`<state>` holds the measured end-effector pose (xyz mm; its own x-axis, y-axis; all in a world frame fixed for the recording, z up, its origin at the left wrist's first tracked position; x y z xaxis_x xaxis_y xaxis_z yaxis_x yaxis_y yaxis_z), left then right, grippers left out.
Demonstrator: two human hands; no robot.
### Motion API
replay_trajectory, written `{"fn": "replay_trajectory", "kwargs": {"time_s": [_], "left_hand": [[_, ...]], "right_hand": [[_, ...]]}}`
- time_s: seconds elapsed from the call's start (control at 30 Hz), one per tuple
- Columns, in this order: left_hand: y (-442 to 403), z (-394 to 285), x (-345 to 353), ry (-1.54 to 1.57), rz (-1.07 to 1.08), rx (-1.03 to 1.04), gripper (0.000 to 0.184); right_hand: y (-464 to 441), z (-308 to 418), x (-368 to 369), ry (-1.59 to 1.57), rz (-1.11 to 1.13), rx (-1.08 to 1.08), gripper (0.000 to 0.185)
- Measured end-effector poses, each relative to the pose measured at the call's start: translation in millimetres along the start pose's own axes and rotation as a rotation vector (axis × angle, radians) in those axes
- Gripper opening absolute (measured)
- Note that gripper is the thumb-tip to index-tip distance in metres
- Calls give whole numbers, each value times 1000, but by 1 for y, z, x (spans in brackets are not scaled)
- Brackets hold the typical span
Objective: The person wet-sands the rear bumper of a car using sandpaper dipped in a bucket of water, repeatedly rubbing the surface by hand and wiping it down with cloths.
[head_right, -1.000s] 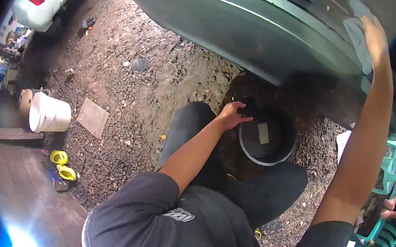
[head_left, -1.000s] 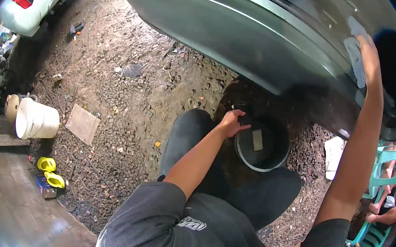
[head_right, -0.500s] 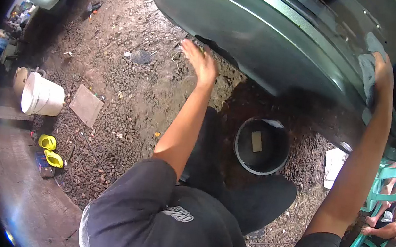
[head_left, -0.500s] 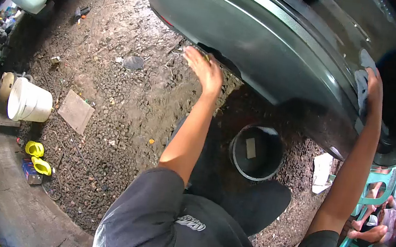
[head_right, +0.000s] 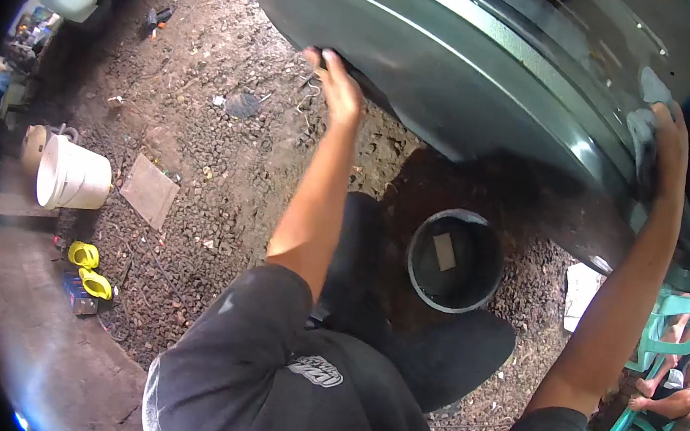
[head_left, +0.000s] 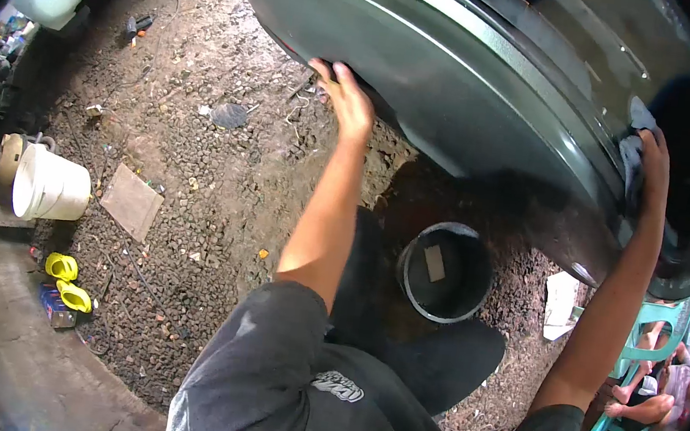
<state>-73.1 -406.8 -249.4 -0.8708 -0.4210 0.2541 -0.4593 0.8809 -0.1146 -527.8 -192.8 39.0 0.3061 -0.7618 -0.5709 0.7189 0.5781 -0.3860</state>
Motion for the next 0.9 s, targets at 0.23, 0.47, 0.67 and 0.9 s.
{"fn": "replay_trajectory", "kwargs": {"time_s": [0.23, 0.47, 0.67, 0.9], "left_hand": [[61, 10, 16, 49, 89, -2, 82], [-4, 5, -14, -196, -29, 101, 77], [146, -2, 30, -143, 109, 130, 75], [-11, 11, -5, 209, 154, 16, 77]], "right_hand": [[1, 0, -2, -4, -50, -31, 40], [-3, 4, -4, 123, -17, -290, 42], [1, 3, -7, 159, -58, -115, 44], [11, 9, -2, 75, -30, -100, 43]]}}
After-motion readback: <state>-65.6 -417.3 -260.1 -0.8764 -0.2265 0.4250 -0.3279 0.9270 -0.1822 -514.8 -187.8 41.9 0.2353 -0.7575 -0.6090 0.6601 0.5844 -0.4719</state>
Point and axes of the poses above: each hand's wrist, its own y-axis away from the middle knuckle, its own x-axis out of the palm, z = x × y, the point moved 8 cm from there along -y, towards the middle knuckle, and after that the axes turned 12 degrees about -z, right-handed, at the moved point
